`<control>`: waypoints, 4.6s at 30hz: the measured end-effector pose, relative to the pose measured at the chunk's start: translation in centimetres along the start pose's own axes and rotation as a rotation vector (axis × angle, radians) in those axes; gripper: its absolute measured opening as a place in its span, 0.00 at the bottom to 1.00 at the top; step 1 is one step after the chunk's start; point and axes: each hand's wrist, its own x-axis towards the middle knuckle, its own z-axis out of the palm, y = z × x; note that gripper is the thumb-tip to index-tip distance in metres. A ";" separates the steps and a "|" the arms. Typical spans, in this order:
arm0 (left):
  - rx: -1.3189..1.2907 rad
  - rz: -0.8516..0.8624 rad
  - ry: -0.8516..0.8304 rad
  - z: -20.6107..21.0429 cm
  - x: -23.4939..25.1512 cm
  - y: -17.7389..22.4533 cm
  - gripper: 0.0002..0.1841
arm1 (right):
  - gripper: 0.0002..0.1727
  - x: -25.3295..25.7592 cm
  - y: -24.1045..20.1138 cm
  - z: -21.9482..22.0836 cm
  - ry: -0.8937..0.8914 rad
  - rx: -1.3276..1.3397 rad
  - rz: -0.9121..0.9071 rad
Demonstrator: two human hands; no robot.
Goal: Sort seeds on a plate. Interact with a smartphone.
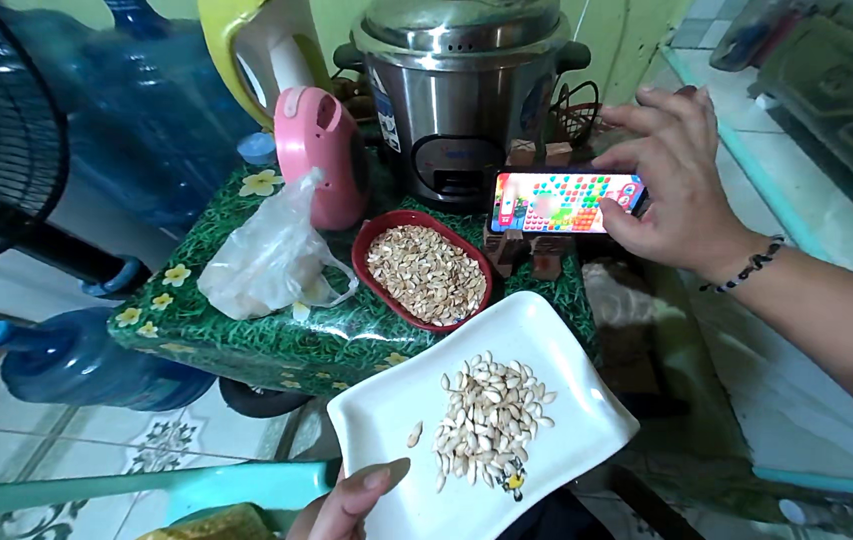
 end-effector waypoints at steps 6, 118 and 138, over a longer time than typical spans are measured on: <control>-0.012 0.001 -0.007 0.0 0.0 0.0 0.10 | 0.35 -0.1 0.0 0.2 -0.067 -0.026 0.029; 0.004 0.004 0.005 0.0 0.0 0.0 0.08 | 0.35 0.1 -0.8 0.1 -0.105 -0.048 0.107; -0.026 0.018 0.005 -0.2 0.1 -0.1 0.08 | 0.21 0.0 -0.6 0.1 -0.055 -0.008 0.079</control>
